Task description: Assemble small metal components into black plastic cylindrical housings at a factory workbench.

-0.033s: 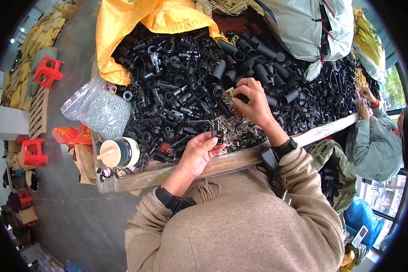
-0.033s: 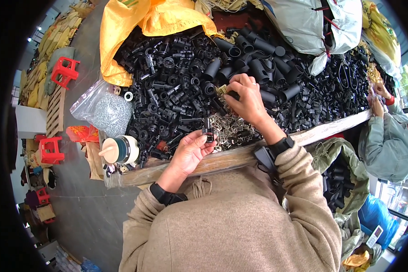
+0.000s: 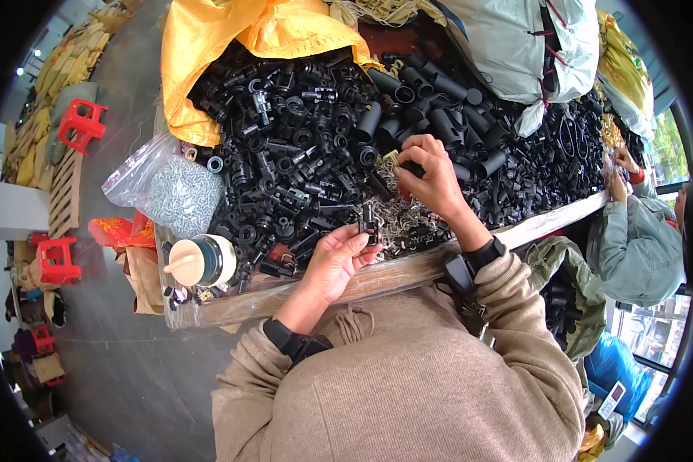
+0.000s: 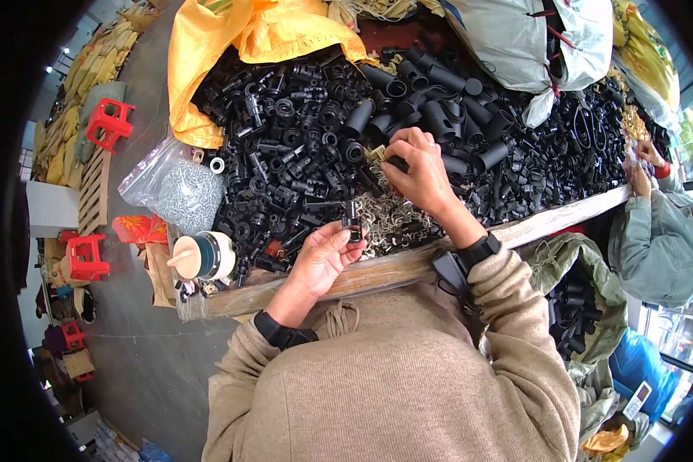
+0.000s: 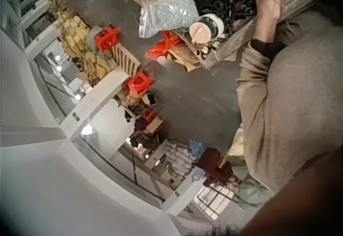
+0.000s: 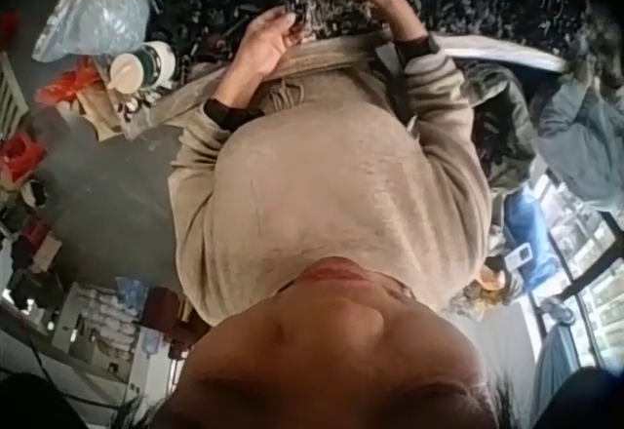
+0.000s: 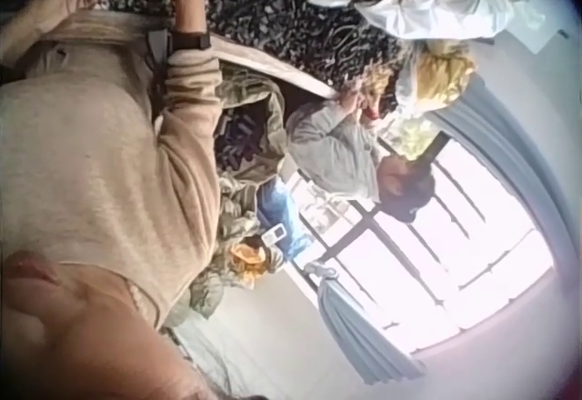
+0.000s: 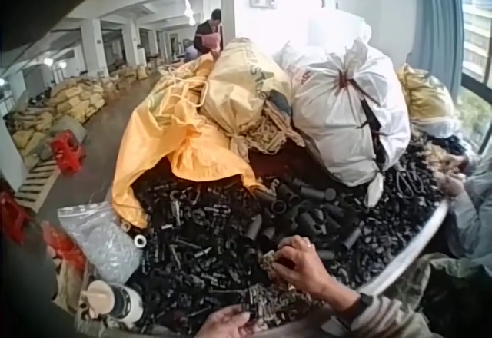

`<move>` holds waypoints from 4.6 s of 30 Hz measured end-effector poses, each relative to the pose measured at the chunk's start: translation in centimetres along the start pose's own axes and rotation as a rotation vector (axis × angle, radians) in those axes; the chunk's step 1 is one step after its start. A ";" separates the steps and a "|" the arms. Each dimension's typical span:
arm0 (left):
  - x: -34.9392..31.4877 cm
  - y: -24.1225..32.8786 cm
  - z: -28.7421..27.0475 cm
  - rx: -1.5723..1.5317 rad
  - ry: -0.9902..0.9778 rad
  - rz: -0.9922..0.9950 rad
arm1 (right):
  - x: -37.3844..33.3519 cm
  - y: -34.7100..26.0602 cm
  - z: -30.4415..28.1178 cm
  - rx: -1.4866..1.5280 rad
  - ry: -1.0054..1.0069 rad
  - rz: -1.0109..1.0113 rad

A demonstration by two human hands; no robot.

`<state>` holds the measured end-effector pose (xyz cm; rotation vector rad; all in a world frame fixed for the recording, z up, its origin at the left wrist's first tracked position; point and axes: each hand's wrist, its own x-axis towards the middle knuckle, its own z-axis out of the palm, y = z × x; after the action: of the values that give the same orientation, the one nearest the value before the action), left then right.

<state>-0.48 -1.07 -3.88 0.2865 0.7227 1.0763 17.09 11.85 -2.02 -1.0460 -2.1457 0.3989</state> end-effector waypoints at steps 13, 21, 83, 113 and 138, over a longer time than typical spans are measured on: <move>0.3 0.1 1.2 0.058 -0.070 0.058 | 0.5 -0.1 -2.2 -0.067 -0.006 0.032; 1.0 0.4 1.5 -0.023 -0.066 0.107 | -0.5 -1.0 -2.0 -0.065 0.022 -0.119; 0.8 -0.3 1.2 0.051 -0.053 -0.169 | -8.1 1.3 -5.4 -0.430 -0.125 0.138; 0.7 -0.9 3.1 0.148 -0.054 -0.107 | -7.3 -5.1 -2.3 0.251 -0.036 -0.117; 0.8 1.2 3.0 0.193 0.016 0.071 | -3.9 -2.3 -5.2 0.178 0.006 0.199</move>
<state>0.91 0.59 -1.36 0.4725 0.8375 1.0782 21.13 7.20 1.08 -1.1594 -1.9661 0.6671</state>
